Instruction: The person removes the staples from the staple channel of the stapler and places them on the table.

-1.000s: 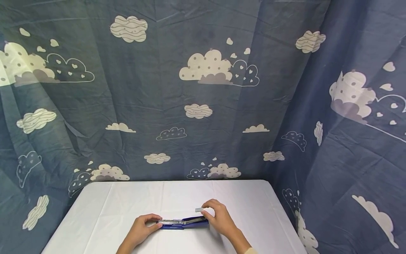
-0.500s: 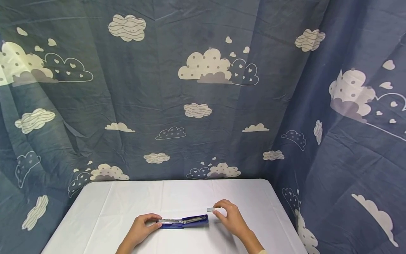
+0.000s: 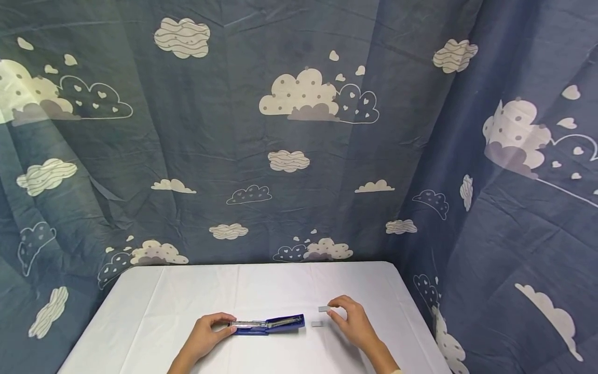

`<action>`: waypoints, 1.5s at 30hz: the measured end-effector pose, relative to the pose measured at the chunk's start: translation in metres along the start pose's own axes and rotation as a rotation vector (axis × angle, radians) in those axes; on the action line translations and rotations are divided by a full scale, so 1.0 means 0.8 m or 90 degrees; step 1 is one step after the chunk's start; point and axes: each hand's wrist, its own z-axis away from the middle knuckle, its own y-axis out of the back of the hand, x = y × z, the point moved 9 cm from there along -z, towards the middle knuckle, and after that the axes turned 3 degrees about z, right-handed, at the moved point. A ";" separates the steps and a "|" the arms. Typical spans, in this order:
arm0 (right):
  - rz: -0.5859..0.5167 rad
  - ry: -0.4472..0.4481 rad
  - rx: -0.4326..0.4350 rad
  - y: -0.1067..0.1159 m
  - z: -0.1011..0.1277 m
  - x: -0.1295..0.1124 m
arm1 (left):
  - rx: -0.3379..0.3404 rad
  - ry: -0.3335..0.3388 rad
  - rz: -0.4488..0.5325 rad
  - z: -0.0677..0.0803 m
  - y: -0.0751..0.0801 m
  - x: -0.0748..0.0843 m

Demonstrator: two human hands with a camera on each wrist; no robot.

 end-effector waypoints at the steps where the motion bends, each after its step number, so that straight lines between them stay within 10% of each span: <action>1: 0.003 -0.003 0.001 0.000 0.001 0.004 | 0.000 0.000 0.002 0.000 0.000 0.000; 25: 0.026 -0.122 -0.066 -0.032 0.022 0.062 | 0.002 -0.003 0.010 -0.004 0.003 -0.003; 45: 0.104 -0.112 -0.084 -0.047 0.027 0.069 | -0.001 -0.001 0.016 0.001 -0.001 -0.001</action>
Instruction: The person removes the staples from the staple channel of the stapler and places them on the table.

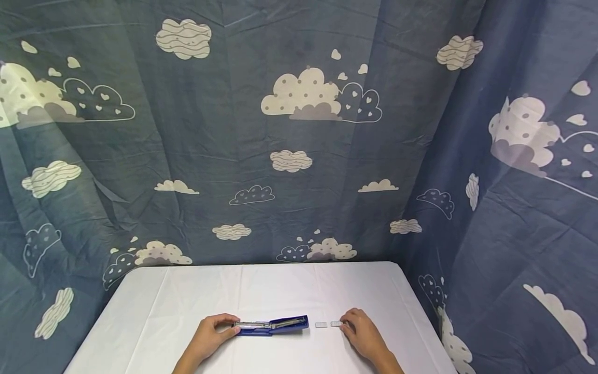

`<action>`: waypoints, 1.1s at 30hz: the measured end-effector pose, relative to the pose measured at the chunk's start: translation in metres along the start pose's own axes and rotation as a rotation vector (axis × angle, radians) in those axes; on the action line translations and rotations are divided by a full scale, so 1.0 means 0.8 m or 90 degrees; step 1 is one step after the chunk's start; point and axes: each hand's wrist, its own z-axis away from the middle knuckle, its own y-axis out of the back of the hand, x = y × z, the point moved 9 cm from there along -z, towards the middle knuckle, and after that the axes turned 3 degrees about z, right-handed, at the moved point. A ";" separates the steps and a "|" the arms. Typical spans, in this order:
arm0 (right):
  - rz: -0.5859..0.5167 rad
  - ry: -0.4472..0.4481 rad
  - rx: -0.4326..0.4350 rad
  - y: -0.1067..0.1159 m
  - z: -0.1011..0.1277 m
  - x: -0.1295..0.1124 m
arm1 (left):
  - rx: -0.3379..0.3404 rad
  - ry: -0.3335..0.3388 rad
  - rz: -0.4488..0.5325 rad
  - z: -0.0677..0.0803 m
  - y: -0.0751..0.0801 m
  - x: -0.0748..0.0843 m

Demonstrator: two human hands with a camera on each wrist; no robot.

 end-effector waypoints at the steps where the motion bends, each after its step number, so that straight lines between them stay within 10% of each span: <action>1: 0.008 0.001 -0.001 -0.001 0.001 -0.001 | 0.000 0.000 0.000 0.001 0.000 0.000; 33: 0.004 -0.039 -0.018 0.003 0.024 0.002 | -0.012 -0.001 -0.018 -0.003 -0.001 -0.003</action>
